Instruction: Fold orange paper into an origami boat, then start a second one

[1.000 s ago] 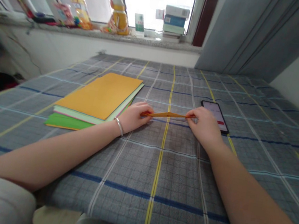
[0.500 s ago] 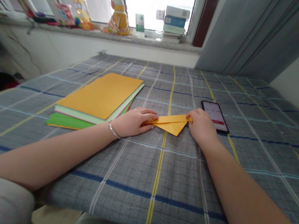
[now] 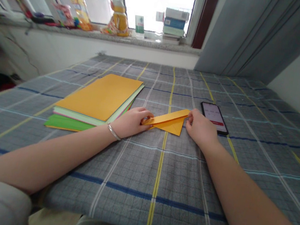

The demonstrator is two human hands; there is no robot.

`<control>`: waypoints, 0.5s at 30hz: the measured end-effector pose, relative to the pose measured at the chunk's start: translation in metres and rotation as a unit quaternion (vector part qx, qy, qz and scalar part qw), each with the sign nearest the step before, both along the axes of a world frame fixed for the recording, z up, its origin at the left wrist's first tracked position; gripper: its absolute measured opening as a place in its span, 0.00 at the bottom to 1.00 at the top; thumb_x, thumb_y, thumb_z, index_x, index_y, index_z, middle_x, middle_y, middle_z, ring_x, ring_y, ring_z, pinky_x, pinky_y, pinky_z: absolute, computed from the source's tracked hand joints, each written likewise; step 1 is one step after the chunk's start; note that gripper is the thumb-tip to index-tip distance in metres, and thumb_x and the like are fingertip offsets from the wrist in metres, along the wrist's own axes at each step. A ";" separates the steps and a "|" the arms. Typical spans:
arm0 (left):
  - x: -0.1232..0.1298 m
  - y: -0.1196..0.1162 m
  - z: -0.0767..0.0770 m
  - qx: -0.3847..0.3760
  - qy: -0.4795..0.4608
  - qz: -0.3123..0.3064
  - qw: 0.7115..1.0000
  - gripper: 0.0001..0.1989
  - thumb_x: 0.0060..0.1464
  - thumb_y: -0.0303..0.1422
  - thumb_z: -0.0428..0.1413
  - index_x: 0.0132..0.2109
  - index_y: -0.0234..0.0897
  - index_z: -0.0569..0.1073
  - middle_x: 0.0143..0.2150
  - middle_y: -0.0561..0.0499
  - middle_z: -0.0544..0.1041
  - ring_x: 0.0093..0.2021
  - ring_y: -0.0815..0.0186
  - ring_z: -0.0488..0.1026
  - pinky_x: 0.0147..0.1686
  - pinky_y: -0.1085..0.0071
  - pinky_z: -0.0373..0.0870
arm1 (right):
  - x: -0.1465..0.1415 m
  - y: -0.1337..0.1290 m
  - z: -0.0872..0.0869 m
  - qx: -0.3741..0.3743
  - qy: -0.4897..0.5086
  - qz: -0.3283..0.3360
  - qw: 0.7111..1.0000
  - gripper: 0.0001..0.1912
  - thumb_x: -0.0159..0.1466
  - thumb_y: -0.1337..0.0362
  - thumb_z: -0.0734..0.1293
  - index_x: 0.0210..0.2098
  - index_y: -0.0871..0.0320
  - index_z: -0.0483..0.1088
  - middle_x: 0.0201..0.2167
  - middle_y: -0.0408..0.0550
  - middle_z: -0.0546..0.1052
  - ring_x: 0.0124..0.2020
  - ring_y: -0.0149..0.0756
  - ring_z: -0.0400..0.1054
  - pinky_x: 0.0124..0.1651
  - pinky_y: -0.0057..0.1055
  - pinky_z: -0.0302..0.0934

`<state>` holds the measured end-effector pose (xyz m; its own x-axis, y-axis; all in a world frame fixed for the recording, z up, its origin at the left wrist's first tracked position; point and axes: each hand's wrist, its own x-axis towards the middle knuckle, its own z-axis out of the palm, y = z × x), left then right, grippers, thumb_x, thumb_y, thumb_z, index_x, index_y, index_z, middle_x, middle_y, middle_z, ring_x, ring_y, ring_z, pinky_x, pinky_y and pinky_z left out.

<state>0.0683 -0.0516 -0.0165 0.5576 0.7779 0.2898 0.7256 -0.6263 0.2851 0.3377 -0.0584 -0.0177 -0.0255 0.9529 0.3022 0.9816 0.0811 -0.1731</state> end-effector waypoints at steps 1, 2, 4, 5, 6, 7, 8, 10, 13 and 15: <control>0.001 0.000 0.000 -0.011 -0.012 0.005 1.000 0.12 0.56 0.34 0.59 0.47 0.36 0.74 0.42 0.47 0.75 0.38 0.64 0.72 0.44 0.66 0.70 | -0.001 0.000 0.000 0.009 0.006 0.029 1.000 0.09 0.62 0.61 0.62 0.41 0.54 0.68 0.37 0.50 0.79 0.34 0.42 0.72 0.28 0.34 0.56; 0.001 0.000 0.000 -0.023 -0.023 0.009 0.999 0.12 0.55 0.35 0.59 0.46 0.37 0.74 0.41 0.48 0.75 0.37 0.65 0.72 0.43 0.67 0.70 | -0.001 0.000 0.000 0.016 0.009 0.067 0.998 0.08 0.62 0.62 0.61 0.40 0.55 0.69 0.38 0.51 0.79 0.36 0.42 0.72 0.31 0.35 0.59; 0.003 0.001 0.001 -0.045 -0.047 0.015 0.998 0.12 0.55 0.35 0.60 0.46 0.38 0.74 0.40 0.50 0.76 0.34 0.67 0.71 0.41 0.68 0.70 | -0.002 -0.001 0.000 0.029 0.007 0.156 0.987 0.09 0.64 0.60 0.61 0.37 0.55 0.71 0.39 0.52 0.78 0.41 0.43 0.72 0.39 0.37 0.63; 0.004 0.001 0.001 -0.053 -0.057 0.016 0.997 0.11 0.55 0.34 0.60 0.46 0.38 0.75 0.40 0.50 0.76 0.34 0.68 0.71 0.40 0.68 0.70 | -0.003 -0.001 0.001 0.034 0.003 0.199 0.979 0.10 0.64 0.58 0.61 0.37 0.55 0.72 0.40 0.51 0.78 0.43 0.44 0.71 0.43 0.39 0.64; 0.005 0.001 0.001 -0.061 -0.065 0.014 0.996 0.11 0.55 0.34 0.60 0.45 0.38 0.75 0.39 0.50 0.77 0.33 0.68 0.71 0.39 0.69 0.70 | -0.004 -0.002 0.002 0.036 -0.004 0.237 0.971 0.11 0.65 0.56 0.62 0.37 0.55 0.73 0.40 0.51 0.79 0.45 0.45 0.71 0.47 0.41 0.64; 0.005 0.001 0.001 -0.069 -0.071 0.010 0.995 0.11 0.54 0.33 0.59 0.45 0.38 0.75 0.39 0.51 0.77 0.33 0.69 0.72 0.38 0.69 0.71 | -0.006 -0.003 0.002 0.036 -0.012 0.269 0.962 0.12 0.64 0.54 0.63 0.38 0.55 0.73 0.41 0.51 0.79 0.46 0.45 0.70 0.49 0.42 0.63; 0.006 0.001 0.001 -0.076 -0.076 0.004 0.994 0.10 0.54 0.32 0.59 0.45 0.38 0.75 0.38 0.51 0.77 0.32 0.69 0.72 0.37 0.69 0.71 | -0.007 -0.004 0.003 0.036 -0.018 0.295 0.955 0.13 0.63 0.53 0.65 0.39 0.54 0.74 0.42 0.50 0.79 0.47 0.46 0.70 0.50 0.42 0.63; 0.006 -0.001 0.003 -0.086 -0.084 -0.016 0.993 0.11 0.55 0.32 0.58 0.46 0.38 0.75 0.38 0.52 0.77 0.33 0.69 0.73 0.37 0.70 0.71 | -0.009 -0.005 0.003 0.035 -0.029 0.337 0.940 0.14 0.62 0.53 0.67 0.41 0.54 0.75 0.45 0.50 0.79 0.48 0.46 0.71 0.52 0.43 0.63; 0.004 -0.004 0.007 -0.089 -0.082 -0.058 0.991 0.13 0.57 0.32 0.56 0.49 0.38 0.74 0.41 0.51 0.78 0.34 0.70 0.74 0.39 0.71 0.72 | -0.009 -0.006 0.003 0.039 -0.032 0.367 0.929 0.13 0.62 0.55 0.68 0.42 0.54 0.76 0.49 0.51 0.78 0.51 0.46 0.70 0.54 0.44 0.63; 0.001 -0.006 0.010 -0.068 -0.066 -0.065 0.993 0.14 0.57 0.31 0.54 0.51 0.37 0.73 0.43 0.50 0.77 0.35 0.69 0.74 0.41 0.70 0.72 | -0.008 -0.006 0.002 0.033 -0.036 0.376 0.925 0.14 0.62 0.55 0.68 0.43 0.55 0.76 0.49 0.51 0.78 0.51 0.45 0.70 0.54 0.44 0.63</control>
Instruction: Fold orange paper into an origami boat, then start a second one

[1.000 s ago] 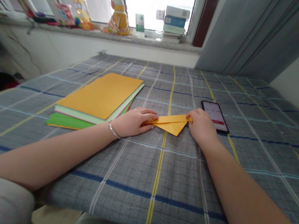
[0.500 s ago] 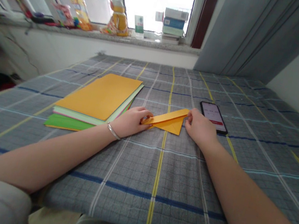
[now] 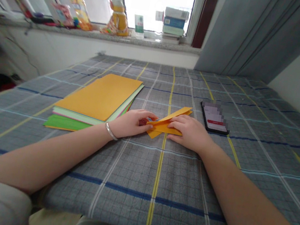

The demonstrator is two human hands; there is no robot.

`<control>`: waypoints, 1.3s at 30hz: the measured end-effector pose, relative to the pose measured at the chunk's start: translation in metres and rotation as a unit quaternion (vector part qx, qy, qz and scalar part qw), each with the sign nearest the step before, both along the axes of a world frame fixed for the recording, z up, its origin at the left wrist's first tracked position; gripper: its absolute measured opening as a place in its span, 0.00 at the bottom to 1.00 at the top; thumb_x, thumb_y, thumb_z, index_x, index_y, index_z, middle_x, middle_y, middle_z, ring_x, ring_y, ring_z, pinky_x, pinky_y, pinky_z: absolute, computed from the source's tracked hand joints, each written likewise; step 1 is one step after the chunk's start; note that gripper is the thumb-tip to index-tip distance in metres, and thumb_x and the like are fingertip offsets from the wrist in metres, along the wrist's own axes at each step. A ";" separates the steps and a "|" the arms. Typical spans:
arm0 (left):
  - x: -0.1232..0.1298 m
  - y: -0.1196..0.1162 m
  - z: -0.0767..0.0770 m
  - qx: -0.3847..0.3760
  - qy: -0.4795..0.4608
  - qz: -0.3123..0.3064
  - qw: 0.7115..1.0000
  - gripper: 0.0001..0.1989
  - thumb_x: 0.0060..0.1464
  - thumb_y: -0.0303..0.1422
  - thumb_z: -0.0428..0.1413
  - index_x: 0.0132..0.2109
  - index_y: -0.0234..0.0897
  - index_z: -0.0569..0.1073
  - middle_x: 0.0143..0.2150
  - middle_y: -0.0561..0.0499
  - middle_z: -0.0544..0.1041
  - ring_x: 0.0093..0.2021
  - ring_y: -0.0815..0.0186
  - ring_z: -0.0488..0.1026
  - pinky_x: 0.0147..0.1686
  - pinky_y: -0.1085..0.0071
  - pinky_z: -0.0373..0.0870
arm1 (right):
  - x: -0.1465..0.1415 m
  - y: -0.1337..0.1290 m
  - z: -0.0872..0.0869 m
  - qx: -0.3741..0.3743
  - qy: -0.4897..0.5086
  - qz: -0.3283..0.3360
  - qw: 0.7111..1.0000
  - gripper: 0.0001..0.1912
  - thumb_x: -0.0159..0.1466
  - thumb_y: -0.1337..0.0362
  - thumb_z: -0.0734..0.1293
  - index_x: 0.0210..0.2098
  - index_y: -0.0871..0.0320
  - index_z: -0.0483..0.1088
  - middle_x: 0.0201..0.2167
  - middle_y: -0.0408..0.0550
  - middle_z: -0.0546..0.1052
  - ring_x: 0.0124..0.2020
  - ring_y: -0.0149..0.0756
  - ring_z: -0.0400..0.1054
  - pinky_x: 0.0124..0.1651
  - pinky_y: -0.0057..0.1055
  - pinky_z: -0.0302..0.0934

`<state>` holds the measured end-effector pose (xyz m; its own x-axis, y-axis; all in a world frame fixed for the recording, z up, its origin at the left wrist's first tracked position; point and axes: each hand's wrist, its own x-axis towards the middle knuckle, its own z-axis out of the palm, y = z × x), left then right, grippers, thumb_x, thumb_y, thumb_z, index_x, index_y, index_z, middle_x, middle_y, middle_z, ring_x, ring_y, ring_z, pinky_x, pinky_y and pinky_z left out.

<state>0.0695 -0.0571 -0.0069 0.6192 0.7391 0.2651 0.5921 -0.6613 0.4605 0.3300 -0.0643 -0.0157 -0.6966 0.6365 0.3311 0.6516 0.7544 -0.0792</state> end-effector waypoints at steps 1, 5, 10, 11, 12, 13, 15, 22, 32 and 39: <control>-0.001 -0.001 0.001 0.021 0.015 0.005 1.000 0.15 0.57 0.31 0.54 0.51 0.37 0.73 0.42 0.49 0.77 0.36 0.68 0.74 0.42 0.69 0.72 | 0.001 0.000 0.000 -0.002 -0.004 0.001 1.000 0.14 0.63 0.55 0.67 0.44 0.55 0.76 0.48 0.50 0.78 0.50 0.45 0.70 0.54 0.44 0.64; -0.004 -0.001 0.003 0.081 0.092 0.036 0.992 0.13 0.57 0.33 0.54 0.48 0.36 0.75 0.35 0.48 0.77 0.39 0.62 0.74 0.44 0.65 0.70 | 0.004 0.000 0.000 -0.005 -0.017 0.004 1.000 0.15 0.63 0.56 0.67 0.45 0.55 0.76 0.47 0.50 0.79 0.49 0.45 0.71 0.53 0.43 0.64; 0.003 -0.004 0.000 0.061 0.110 0.081 0.989 0.09 0.57 0.35 0.54 0.41 0.37 0.76 0.33 0.49 0.77 0.38 0.61 0.74 0.40 0.66 0.70 | -0.007 -0.008 0.002 0.010 -0.035 0.012 0.999 0.12 0.66 0.63 0.63 0.46 0.55 0.75 0.48 0.50 0.79 0.48 0.42 0.72 0.53 0.41 0.65; 0.005 -0.005 0.000 0.061 0.111 0.086 0.988 0.09 0.57 0.35 0.54 0.40 0.37 0.76 0.32 0.49 0.77 0.37 0.60 0.74 0.39 0.66 0.70 | -0.011 -0.010 0.002 0.015 -0.038 0.011 0.999 0.13 0.67 0.65 0.61 0.46 0.55 0.75 0.48 0.49 0.79 0.48 0.42 0.72 0.53 0.41 0.65; 0.007 -0.006 0.000 0.059 0.110 0.087 0.988 0.09 0.57 0.35 0.54 0.39 0.37 0.76 0.32 0.49 0.77 0.37 0.60 0.74 0.39 0.66 0.70 | -0.015 -0.013 0.002 0.022 -0.041 0.009 0.999 0.13 0.67 0.67 0.61 0.46 0.55 0.75 0.48 0.49 0.79 0.48 0.42 0.72 0.53 0.41 0.65; 0.008 -0.007 -0.001 0.053 0.103 0.083 0.990 0.08 0.57 0.35 0.54 0.39 0.37 0.76 0.32 0.49 0.78 0.37 0.61 0.75 0.39 0.66 0.70 | -0.019 -0.014 0.002 0.030 -0.044 0.005 0.999 0.14 0.67 0.68 0.60 0.47 0.55 0.75 0.48 0.49 0.79 0.48 0.42 0.72 0.52 0.41 0.65; 0.009 -0.008 -0.001 0.028 0.075 0.066 0.995 0.08 0.56 0.34 0.55 0.41 0.38 0.77 0.34 0.51 0.79 0.37 0.62 0.75 0.40 0.67 0.71 | -0.025 -0.017 0.002 0.040 -0.053 0.002 0.998 0.15 0.67 0.69 0.60 0.47 0.55 0.75 0.49 0.48 0.79 0.49 0.42 0.72 0.52 0.41 0.65; 0.005 -0.005 -0.002 -0.049 0.006 0.038 0.998 0.11 0.54 0.31 0.56 0.44 0.38 0.77 0.39 0.52 0.82 0.40 0.65 0.78 0.43 0.69 0.73 | -0.029 -0.022 0.006 0.037 -0.065 0.026 0.997 0.13 0.65 0.66 0.63 0.47 0.57 0.75 0.49 0.49 0.78 0.49 0.43 0.72 0.52 0.40 0.65; 0.008 -0.005 -0.003 0.030 0.043 0.004 0.999 0.13 0.56 0.32 0.55 0.48 0.36 0.76 0.36 0.50 0.80 0.38 0.63 0.77 0.43 0.66 0.70 | -0.036 -0.017 -0.003 -0.024 0.028 -0.064 0.997 0.10 0.66 0.59 0.63 0.36 0.54 0.75 0.40 0.46 0.79 0.44 0.40 0.71 0.44 0.36 0.64; 0.008 -0.005 -0.006 0.063 0.044 -0.011 0.997 0.18 0.56 0.33 0.57 0.53 0.36 0.73 0.36 0.50 0.79 0.37 0.64 0.76 0.44 0.66 0.70 | -0.037 -0.005 -0.014 -0.120 0.080 -0.134 0.980 0.08 0.62 0.60 0.68 0.28 0.56 0.70 0.31 0.45 0.74 0.33 0.35 0.68 0.36 0.32 0.61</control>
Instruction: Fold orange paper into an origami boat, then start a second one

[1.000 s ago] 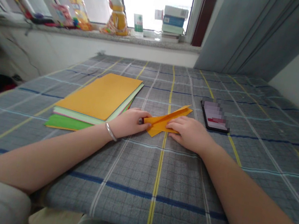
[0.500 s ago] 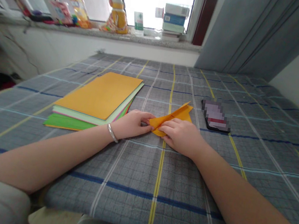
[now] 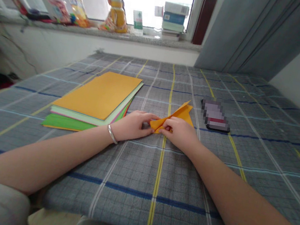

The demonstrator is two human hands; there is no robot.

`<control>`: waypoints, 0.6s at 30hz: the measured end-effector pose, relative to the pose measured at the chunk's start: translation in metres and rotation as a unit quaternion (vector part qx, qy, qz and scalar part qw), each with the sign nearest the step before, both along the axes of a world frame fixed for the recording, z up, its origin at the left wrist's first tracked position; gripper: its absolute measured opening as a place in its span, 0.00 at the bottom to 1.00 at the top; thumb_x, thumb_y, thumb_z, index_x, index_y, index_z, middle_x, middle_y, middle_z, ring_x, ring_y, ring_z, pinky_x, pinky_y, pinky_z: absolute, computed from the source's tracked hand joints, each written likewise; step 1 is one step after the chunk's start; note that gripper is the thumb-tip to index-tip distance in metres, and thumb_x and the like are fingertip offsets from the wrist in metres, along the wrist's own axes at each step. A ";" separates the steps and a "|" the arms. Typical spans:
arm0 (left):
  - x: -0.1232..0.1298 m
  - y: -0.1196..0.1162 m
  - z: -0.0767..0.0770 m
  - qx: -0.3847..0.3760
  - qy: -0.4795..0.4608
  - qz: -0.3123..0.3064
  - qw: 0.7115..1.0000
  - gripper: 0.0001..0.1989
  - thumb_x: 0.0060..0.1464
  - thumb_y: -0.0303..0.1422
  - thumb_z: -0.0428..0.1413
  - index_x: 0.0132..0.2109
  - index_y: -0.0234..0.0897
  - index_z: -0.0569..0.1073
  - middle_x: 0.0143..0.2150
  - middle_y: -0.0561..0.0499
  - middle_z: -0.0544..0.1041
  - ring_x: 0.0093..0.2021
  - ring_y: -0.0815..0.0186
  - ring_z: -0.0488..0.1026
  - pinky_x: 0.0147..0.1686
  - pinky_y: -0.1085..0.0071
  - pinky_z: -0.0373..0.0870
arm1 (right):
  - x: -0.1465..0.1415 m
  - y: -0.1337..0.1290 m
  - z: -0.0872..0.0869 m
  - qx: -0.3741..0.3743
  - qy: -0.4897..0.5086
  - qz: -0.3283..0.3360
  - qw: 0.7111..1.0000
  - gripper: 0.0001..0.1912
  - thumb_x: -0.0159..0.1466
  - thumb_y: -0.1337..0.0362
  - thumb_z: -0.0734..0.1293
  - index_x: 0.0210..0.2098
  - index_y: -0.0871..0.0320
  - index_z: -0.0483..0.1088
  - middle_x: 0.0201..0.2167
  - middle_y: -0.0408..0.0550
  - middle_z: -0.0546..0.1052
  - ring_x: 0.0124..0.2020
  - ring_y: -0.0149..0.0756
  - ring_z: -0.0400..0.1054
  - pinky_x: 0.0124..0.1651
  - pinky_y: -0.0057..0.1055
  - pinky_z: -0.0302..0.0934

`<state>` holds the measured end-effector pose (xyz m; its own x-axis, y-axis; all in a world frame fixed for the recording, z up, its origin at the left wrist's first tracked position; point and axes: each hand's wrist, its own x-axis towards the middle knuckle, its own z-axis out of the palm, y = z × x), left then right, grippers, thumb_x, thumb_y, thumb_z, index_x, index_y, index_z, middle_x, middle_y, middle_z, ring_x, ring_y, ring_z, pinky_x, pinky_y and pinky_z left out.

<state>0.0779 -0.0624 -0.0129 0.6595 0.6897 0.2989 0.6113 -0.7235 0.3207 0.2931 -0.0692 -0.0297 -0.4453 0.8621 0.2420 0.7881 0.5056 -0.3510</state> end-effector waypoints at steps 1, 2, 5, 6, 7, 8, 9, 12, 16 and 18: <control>0.000 0.000 0.000 -0.002 -0.003 0.000 1.000 0.18 0.55 0.32 0.57 0.54 0.36 0.72 0.37 0.50 0.79 0.38 0.64 0.76 0.44 0.65 0.70 | -0.001 0.000 0.000 -0.004 -0.001 -0.005 1.000 0.08 0.62 0.61 0.68 0.28 0.56 0.70 0.31 0.45 0.74 0.32 0.35 0.67 0.35 0.32 0.60; -0.001 0.000 -0.001 -0.005 -0.004 0.000 1.000 0.18 0.55 0.32 0.57 0.54 0.36 0.72 0.37 0.50 0.79 0.38 0.64 0.75 0.45 0.65 0.70 | -0.002 0.000 0.000 -0.007 -0.002 -0.010 1.000 0.08 0.62 0.61 0.68 0.28 0.56 0.70 0.31 0.45 0.74 0.32 0.35 0.67 0.35 0.32 0.60; -0.001 0.000 -0.001 -0.015 -0.007 0.004 1.000 0.18 0.55 0.32 0.58 0.53 0.37 0.72 0.37 0.51 0.79 0.38 0.64 0.75 0.44 0.66 0.70 | -0.004 0.000 0.002 -0.019 -0.001 -0.020 1.000 0.08 0.62 0.62 0.68 0.28 0.56 0.69 0.30 0.45 0.74 0.31 0.35 0.66 0.35 0.32 0.59; -0.001 -0.001 -0.002 -0.017 -0.008 0.006 1.000 0.18 0.55 0.33 0.58 0.53 0.37 0.73 0.36 0.51 0.79 0.38 0.64 0.75 0.44 0.66 0.70 | -0.004 -0.001 0.002 -0.022 0.002 -0.021 1.000 0.07 0.62 0.62 0.68 0.28 0.56 0.69 0.30 0.45 0.74 0.31 0.34 0.66 0.35 0.32 0.59; 0.000 -0.001 -0.002 -0.017 -0.008 0.010 1.000 0.17 0.55 0.34 0.59 0.53 0.38 0.73 0.36 0.51 0.79 0.38 0.64 0.75 0.44 0.66 0.70 | -0.005 -0.001 0.002 -0.025 0.004 -0.020 0.999 0.07 0.62 0.63 0.68 0.28 0.57 0.69 0.29 0.45 0.73 0.31 0.34 0.66 0.34 0.32 0.59; 0.002 -0.002 -0.002 -0.013 -0.008 0.014 1.000 0.18 0.55 0.36 0.59 0.52 0.38 0.73 0.36 0.52 0.79 0.37 0.63 0.75 0.44 0.66 0.70 | -0.005 -0.001 0.003 -0.028 0.005 -0.020 0.999 0.07 0.62 0.63 0.68 0.28 0.57 0.69 0.29 0.45 0.73 0.31 0.34 0.66 0.34 0.31 0.59; 0.004 -0.002 -0.003 -0.006 -0.004 0.018 1.000 0.18 0.56 0.37 0.59 0.52 0.38 0.73 0.35 0.52 0.78 0.37 0.63 0.75 0.43 0.65 0.70 | -0.006 -0.001 0.003 -0.030 0.007 -0.020 0.999 0.06 0.61 0.64 0.68 0.28 0.57 0.69 0.29 0.45 0.73 0.30 0.34 0.66 0.34 0.31 0.59; 0.010 -0.003 -0.006 0.028 0.027 0.020 0.999 0.17 0.58 0.39 0.57 0.52 0.36 0.72 0.35 0.50 0.78 0.38 0.60 0.74 0.43 0.63 0.70 | -0.007 -0.001 0.004 -0.031 0.010 -0.019 0.999 0.06 0.61 0.64 0.68 0.28 0.57 0.69 0.28 0.45 0.73 0.30 0.33 0.66 0.34 0.31 0.59; 0.016 -0.001 -0.010 0.052 0.051 0.021 0.997 0.15 0.59 0.38 0.55 0.51 0.35 0.71 0.39 0.48 0.79 0.40 0.59 0.74 0.44 0.63 0.70 | -0.007 0.000 0.004 -0.027 0.016 -0.013 0.999 0.06 0.61 0.65 0.67 0.28 0.57 0.69 0.28 0.45 0.73 0.30 0.34 0.66 0.34 0.31 0.59; 0.016 -0.001 -0.011 0.052 0.052 0.026 0.997 0.16 0.59 0.38 0.54 0.51 0.35 0.71 0.40 0.48 0.79 0.41 0.58 0.74 0.44 0.62 0.70 | -0.006 0.001 0.003 -0.028 0.020 -0.016 0.999 0.06 0.61 0.66 0.67 0.28 0.57 0.68 0.27 0.45 0.73 0.29 0.33 0.65 0.34 0.31 0.59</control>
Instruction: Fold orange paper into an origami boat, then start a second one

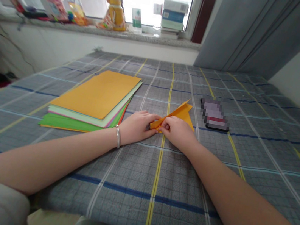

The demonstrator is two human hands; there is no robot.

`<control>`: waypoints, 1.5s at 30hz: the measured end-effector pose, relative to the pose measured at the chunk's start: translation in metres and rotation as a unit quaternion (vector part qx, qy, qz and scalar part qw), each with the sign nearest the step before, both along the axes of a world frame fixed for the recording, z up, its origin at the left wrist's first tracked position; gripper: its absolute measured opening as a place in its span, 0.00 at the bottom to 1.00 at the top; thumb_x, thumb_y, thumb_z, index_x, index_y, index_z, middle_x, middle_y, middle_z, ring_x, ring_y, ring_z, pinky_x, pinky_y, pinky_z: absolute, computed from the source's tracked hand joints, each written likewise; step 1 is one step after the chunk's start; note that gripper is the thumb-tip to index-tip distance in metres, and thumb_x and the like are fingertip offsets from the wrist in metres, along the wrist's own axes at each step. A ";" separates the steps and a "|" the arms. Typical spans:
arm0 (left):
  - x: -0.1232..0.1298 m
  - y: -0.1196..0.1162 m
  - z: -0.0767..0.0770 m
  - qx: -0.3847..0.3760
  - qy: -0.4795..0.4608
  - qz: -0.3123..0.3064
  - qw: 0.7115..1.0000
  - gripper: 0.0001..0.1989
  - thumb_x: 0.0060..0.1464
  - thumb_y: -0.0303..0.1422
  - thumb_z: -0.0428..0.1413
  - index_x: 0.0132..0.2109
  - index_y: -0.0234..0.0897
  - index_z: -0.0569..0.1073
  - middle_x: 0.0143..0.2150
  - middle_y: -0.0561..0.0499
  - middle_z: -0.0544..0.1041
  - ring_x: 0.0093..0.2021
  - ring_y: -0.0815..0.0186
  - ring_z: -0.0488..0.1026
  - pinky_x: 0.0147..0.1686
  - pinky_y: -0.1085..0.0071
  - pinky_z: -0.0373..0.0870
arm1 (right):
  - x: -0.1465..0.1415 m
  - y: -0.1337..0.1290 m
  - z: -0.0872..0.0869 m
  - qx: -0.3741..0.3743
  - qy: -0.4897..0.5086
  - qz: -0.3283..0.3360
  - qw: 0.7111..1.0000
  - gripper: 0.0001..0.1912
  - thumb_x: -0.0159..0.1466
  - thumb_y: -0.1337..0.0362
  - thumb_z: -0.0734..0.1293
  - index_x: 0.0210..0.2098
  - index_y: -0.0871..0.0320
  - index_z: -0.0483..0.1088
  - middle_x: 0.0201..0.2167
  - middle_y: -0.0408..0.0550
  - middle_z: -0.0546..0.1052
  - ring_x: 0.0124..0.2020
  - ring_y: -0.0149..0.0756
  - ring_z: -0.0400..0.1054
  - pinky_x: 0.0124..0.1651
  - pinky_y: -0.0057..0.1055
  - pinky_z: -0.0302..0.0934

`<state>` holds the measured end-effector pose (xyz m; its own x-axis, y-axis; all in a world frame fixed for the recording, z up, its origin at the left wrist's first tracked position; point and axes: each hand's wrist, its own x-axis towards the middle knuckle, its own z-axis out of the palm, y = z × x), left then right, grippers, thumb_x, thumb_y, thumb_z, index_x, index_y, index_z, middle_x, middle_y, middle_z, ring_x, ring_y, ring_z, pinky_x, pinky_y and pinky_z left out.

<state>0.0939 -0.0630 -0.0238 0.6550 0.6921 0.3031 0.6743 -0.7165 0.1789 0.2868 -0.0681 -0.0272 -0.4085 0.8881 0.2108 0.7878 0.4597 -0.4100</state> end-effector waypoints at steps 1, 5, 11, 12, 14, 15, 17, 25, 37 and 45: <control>0.000 0.000 0.000 0.001 0.002 0.001 1.000 0.16 0.59 0.37 0.54 0.51 0.35 0.71 0.41 0.48 0.79 0.41 0.58 0.74 0.45 0.62 0.71 | 0.000 0.001 -0.001 -0.002 0.003 -0.003 1.000 0.06 0.61 0.66 0.67 0.27 0.57 0.68 0.27 0.45 0.72 0.29 0.33 0.65 0.33 0.31 0.59; -0.001 -0.002 0.000 0.006 0.004 0.001 1.000 0.18 0.57 0.32 0.54 0.55 0.35 0.68 0.41 0.47 0.78 0.42 0.58 0.74 0.46 0.61 0.71 | 0.002 0.003 -0.003 -0.006 0.012 -0.007 1.000 0.07 0.60 0.67 0.67 0.26 0.56 0.66 0.26 0.44 0.71 0.28 0.33 0.64 0.33 0.31 0.59; -0.006 -0.004 0.003 0.027 -0.006 -0.039 0.999 0.24 0.56 0.29 0.55 0.60 0.39 0.65 0.49 0.45 0.71 0.44 0.62 0.72 0.44 0.65 0.72 | 0.004 0.004 -0.007 0.019 0.023 -0.004 1.000 0.09 0.59 0.68 0.67 0.25 0.56 0.63 0.25 0.43 0.69 0.27 0.32 0.63 0.32 0.31 0.58; -0.007 -0.004 0.003 0.037 0.007 -0.054 0.998 0.20 0.57 0.29 0.54 0.57 0.41 0.68 0.51 0.45 0.70 0.43 0.63 0.72 0.43 0.66 0.72 | 0.004 0.005 -0.007 0.020 0.023 -0.005 1.000 0.09 0.59 0.68 0.67 0.25 0.56 0.63 0.25 0.43 0.69 0.27 0.32 0.63 0.31 0.31 0.57; -0.010 -0.003 0.002 0.052 0.028 -0.078 0.995 0.14 0.60 0.31 0.51 0.52 0.43 0.73 0.53 0.45 0.68 0.43 0.64 0.71 0.43 0.65 0.72 | 0.004 0.005 -0.008 0.017 0.028 -0.006 0.999 0.08 0.58 0.69 0.67 0.25 0.56 0.63 0.24 0.42 0.69 0.26 0.32 0.63 0.31 0.30 0.57; -0.011 -0.003 0.001 0.058 0.035 -0.087 0.994 0.12 0.62 0.32 0.51 0.49 0.43 0.75 0.53 0.46 0.68 0.43 0.64 0.71 0.44 0.65 0.71 | 0.004 0.005 -0.008 0.017 0.033 -0.004 0.999 0.07 0.58 0.69 0.67 0.26 0.55 0.64 0.25 0.42 0.69 0.27 0.32 0.63 0.31 0.30 0.58; -0.012 -0.001 0.000 0.064 0.039 -0.101 0.992 0.12 0.63 0.34 0.50 0.47 0.44 0.77 0.54 0.46 0.68 0.44 0.63 0.71 0.46 0.63 0.71 | 0.007 0.006 -0.008 0.025 0.042 0.016 0.999 0.06 0.58 0.71 0.66 0.27 0.56 0.66 0.26 0.43 0.71 0.28 0.32 0.65 0.32 0.30 0.60; -0.016 0.003 0.004 0.072 0.098 -0.150 0.981 0.14 0.66 0.33 0.46 0.49 0.39 0.75 0.49 0.46 0.73 0.48 0.62 0.71 0.50 0.63 0.70 | 0.023 0.001 0.002 0.106 -0.012 0.188 0.976 0.10 0.65 0.69 0.62 0.34 0.54 0.76 0.39 0.47 0.78 0.43 0.37 0.71 0.46 0.34 0.64; -0.023 0.005 0.013 0.100 0.152 -0.201 0.963 0.15 0.65 0.34 0.47 0.53 0.40 0.73 0.46 0.43 0.73 0.45 0.60 0.71 0.49 0.61 0.69 | 0.026 -0.004 0.013 0.132 -0.120 0.212 0.961 0.17 0.65 0.71 0.59 0.40 0.51 0.78 0.43 0.49 0.76 0.46 0.39 0.70 0.49 0.36 0.65; -0.025 0.007 0.016 0.080 0.153 -0.217 0.961 0.14 0.65 0.32 0.47 0.52 0.38 0.73 0.47 0.44 0.74 0.47 0.61 0.72 0.51 0.62 0.69 | 0.029 -0.007 0.015 0.152 -0.135 0.214 0.956 0.18 0.63 0.74 0.59 0.41 0.52 0.78 0.45 0.50 0.77 0.48 0.39 0.70 0.53 0.36 0.63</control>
